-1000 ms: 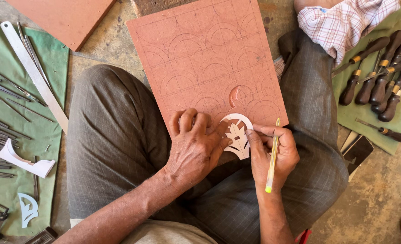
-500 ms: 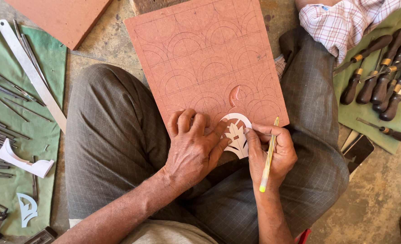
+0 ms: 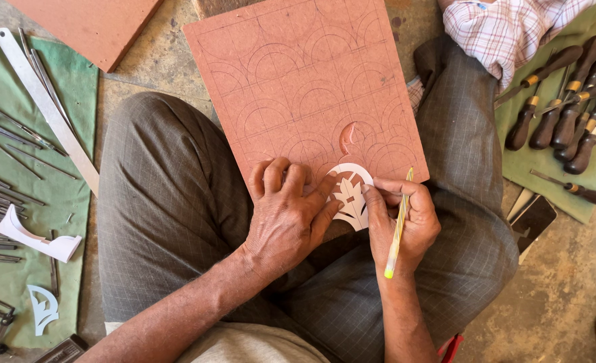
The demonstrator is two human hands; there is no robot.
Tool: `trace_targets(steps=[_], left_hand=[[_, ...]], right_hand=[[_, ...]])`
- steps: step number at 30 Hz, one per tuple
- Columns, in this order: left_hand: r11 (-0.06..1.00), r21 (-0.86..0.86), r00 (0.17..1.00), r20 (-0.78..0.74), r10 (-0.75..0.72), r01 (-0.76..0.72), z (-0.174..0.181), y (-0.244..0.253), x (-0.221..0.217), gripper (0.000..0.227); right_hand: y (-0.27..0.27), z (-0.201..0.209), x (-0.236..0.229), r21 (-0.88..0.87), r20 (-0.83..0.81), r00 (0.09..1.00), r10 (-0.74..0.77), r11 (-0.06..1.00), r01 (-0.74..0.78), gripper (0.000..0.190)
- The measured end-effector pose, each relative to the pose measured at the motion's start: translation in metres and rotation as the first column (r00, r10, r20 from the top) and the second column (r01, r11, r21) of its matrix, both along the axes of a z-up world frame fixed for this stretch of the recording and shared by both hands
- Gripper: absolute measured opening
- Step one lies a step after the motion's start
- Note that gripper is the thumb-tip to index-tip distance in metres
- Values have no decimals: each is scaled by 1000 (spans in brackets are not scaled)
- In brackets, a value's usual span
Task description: The person draws a floral design onto a wooden block using a paper stencil and a pen.
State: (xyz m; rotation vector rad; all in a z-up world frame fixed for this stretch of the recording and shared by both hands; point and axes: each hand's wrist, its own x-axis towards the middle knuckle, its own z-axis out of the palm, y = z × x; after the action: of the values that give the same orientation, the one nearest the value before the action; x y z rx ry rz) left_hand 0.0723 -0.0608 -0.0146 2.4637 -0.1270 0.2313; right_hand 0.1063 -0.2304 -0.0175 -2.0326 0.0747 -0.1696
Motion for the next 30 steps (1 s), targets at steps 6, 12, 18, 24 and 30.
trace_targets(steps=[6,12,18,24,30], left_hand=[[1000,-17,1000,-8,1,-1,5,0,0,45],[1000,-8,1000,10,5,-4,5,-1,1,44],[1000,-9,1000,20,5,-5,5,-1,1,44],[1000,-2,1000,21,3,-3,4,-1,1,45],[1000,1,999,34,3,-3,3,-1,1,45]], right_hand=[[0,-1,-1,19,5,1000,-6,1000,5,18],[0,-2,-1,23,25,1000,5,1000,-5,17],[0,-3,-2,29,26,1000,10,1000,-10,17],[0,-3,-2,17,23,1000,18,1000,-19,17],[0,-2,-3,12,31,999,36,999,-36,17]])
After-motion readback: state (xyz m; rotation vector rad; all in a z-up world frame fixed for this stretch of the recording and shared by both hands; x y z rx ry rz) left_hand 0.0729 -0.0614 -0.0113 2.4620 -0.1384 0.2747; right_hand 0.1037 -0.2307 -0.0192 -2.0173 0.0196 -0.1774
